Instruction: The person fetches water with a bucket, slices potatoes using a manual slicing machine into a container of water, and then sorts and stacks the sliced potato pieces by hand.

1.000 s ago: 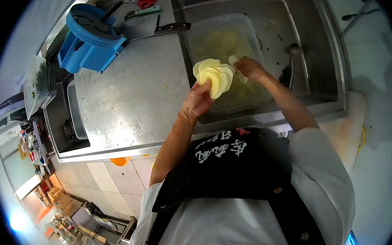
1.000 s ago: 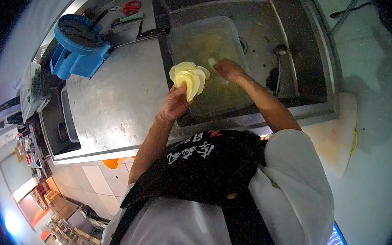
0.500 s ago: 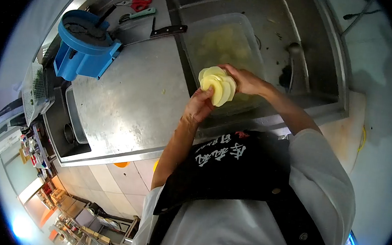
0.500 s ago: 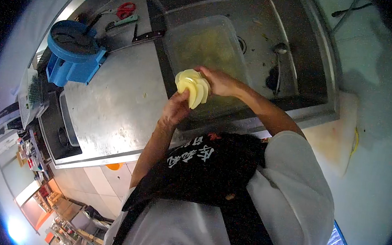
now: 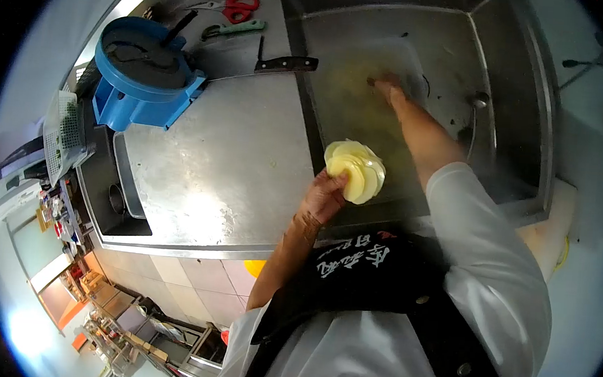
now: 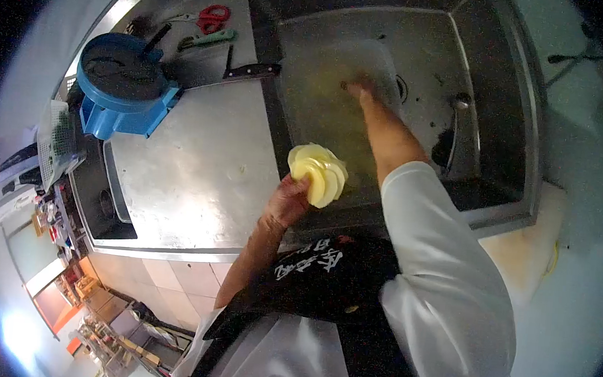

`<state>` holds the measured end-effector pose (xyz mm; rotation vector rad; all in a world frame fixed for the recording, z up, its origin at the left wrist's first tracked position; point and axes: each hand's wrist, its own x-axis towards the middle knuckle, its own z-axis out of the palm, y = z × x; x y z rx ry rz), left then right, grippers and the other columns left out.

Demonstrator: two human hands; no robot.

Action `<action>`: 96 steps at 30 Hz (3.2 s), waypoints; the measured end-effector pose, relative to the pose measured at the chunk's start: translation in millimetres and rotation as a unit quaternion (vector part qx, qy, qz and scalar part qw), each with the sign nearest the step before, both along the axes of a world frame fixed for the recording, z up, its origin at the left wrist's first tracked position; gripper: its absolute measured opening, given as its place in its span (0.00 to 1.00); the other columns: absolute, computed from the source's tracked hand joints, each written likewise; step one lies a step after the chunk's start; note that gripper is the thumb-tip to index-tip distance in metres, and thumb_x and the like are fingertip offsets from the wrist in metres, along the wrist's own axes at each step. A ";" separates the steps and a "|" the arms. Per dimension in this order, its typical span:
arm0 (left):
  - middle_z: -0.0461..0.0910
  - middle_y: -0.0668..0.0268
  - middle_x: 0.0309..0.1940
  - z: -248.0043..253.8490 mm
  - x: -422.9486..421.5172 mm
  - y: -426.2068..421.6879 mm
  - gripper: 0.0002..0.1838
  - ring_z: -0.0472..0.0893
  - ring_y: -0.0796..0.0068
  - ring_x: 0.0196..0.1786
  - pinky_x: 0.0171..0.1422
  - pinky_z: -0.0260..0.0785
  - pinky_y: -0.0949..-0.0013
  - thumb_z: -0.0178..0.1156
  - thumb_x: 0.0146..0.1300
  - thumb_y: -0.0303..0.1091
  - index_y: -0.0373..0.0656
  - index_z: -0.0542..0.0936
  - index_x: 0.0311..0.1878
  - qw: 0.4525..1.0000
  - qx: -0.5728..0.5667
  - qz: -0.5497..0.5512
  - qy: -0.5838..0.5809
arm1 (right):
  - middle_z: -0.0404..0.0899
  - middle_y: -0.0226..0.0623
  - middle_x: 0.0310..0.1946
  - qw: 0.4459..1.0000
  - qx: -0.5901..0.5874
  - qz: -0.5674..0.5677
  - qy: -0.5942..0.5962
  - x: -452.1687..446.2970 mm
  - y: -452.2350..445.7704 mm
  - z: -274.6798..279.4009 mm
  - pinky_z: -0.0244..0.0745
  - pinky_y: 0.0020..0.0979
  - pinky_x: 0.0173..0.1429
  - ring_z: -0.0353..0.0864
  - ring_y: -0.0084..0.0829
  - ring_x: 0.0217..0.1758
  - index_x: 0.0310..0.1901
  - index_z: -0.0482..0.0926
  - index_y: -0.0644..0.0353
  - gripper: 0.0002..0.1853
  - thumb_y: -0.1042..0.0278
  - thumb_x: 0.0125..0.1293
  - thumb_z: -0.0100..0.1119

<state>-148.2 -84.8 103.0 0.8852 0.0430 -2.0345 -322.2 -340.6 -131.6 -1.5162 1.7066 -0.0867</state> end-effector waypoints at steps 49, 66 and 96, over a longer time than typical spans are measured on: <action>0.75 0.65 0.51 7.7 -3.6 -1.8 0.22 0.76 0.70 0.54 0.60 0.68 0.64 0.61 0.59 0.29 0.41 0.69 0.57 0.998 -0.045 -0.012 0.042 | 0.80 0.42 0.36 0.910 0.035 0.410 0.054 -41.7 116.6 150.8 0.73 0.32 0.44 0.79 0.35 0.41 0.41 0.79 0.58 0.11 0.64 0.59 0.55; 0.75 0.65 0.51 8.3 11.6 -11.5 0.25 0.75 0.68 0.54 0.61 0.68 0.62 0.64 0.57 0.30 0.42 0.68 0.58 1.000 -0.002 -0.014 0.005 | 0.73 0.40 0.51 0.968 0.042 0.146 -0.200 80.1 31.3 -4.4 0.70 0.40 0.54 0.70 0.36 0.56 0.56 0.71 0.56 0.25 0.59 0.56 0.61; 0.77 0.65 0.49 -9.5 -0.8 11.8 0.19 0.77 0.71 0.52 0.59 0.69 0.66 0.61 0.60 0.31 0.41 0.72 0.54 0.999 -0.027 0.000 0.046 | 0.77 0.41 0.37 0.916 0.047 0.283 -0.281 -28.7 161.0 249.5 0.73 0.34 0.43 0.78 0.33 0.37 0.70 0.42 0.50 0.36 0.72 0.65 0.50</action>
